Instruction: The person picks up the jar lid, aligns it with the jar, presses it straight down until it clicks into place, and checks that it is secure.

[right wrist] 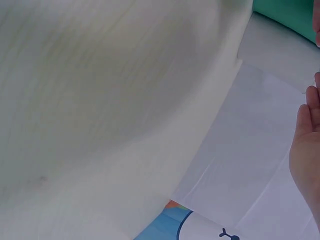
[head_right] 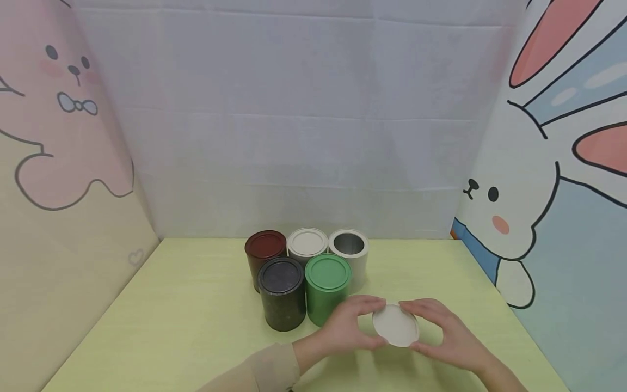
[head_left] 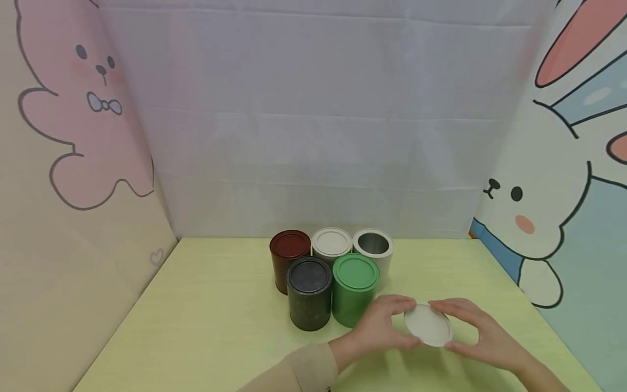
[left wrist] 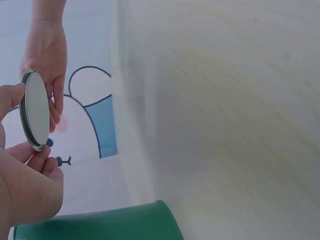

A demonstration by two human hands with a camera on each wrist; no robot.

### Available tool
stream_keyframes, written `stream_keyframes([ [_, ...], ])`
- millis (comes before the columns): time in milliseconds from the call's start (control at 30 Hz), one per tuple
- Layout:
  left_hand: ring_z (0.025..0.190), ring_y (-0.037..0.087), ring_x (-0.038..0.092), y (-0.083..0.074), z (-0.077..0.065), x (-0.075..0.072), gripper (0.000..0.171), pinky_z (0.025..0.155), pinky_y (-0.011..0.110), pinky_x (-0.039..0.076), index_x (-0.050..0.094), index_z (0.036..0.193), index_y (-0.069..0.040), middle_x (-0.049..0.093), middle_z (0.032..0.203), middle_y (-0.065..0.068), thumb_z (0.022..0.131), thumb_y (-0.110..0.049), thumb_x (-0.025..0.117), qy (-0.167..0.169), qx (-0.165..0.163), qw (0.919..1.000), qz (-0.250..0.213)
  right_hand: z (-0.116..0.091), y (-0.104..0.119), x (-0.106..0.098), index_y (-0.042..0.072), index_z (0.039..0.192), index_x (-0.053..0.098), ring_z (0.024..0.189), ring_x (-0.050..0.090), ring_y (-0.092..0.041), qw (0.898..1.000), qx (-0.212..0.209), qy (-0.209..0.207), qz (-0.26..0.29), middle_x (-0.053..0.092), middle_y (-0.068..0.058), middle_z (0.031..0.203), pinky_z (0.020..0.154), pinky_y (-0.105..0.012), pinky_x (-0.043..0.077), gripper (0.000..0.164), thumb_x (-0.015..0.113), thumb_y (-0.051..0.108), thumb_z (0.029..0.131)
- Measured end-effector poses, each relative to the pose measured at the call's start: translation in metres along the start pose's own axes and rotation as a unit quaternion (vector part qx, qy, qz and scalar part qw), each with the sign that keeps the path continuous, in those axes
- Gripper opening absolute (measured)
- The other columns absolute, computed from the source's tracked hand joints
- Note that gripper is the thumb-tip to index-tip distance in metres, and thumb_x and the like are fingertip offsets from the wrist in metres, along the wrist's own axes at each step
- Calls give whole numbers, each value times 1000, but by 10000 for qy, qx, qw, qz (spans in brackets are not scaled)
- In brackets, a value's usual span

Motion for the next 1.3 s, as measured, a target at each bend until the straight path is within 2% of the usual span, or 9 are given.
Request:
stream_keyframes([
  [133,121,10,55,-5,3,-8,63,101,20,39,66,130,-7,64,129,0,74,-26,88,-238,62,9996,-97,8,4,-6,0,132,61,123,47,-9,9993,-245,-219,160,61,-10,130,98,-12,32,76,90,2,62],
  [300,119,9,57,-12,7,-21,62,99,18,40,67,128,-4,66,127,1,73,-25,88,-587,315,9978,-52,19,8,-14,-2,133,59,124,47,-12,9986,-298,-286,324,59,-12,132,97,-14,34,76,88,-2,62],
  [400,119,9,57,-15,9,-28,62,99,18,40,68,127,-5,66,127,0,72,-26,89,-724,335,9968,26,28,10,-17,-3,134,58,125,47,-12,9982,-358,-288,380,58,-13,133,98,-15,34,76,86,-3,63],
  [700,122,12,54,-20,14,-55,65,102,22,40,66,131,-5,63,131,1,73,-25,88,-813,8,9966,-102,52,13,-17,-2,137,56,127,45,-11,9981,-297,-320,434,56,-10,137,100,-16,34,75,82,-6,68],
  [933,126,19,53,-15,18,-72,65,103,28,42,63,132,-3,61,134,5,75,-23,87,-859,14,9962,-134,72,10,-14,-2,137,55,128,44,-14,9961,-473,-563,478,57,-12,137,99,-18,35,75,83,-6,67],
  [1133,130,21,49,-14,24,-88,66,106,31,40,60,136,-4,58,138,3,79,-25,85,-758,-234,9968,-107,90,12,-14,3,139,56,128,43,-9,9982,-203,-523,232,56,-6,138,98,-19,36,75,83,-3,70],
  [1300,130,20,49,-10,32,-100,66,104,29,41,60,136,-5,58,139,1,79,-26,84,-766,-364,9964,71,104,10,-13,3,137,58,125,45,-11,9971,-325,-690,26,58,-9,135,98,-20,36,73,85,-2,69],
])
Point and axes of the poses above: each hand's wrist, its own z-axis towards the middle knuckle, its own x-axis out of the palm, y = z × x, the point moved 2 cm from there along z, towards the middle knuckle
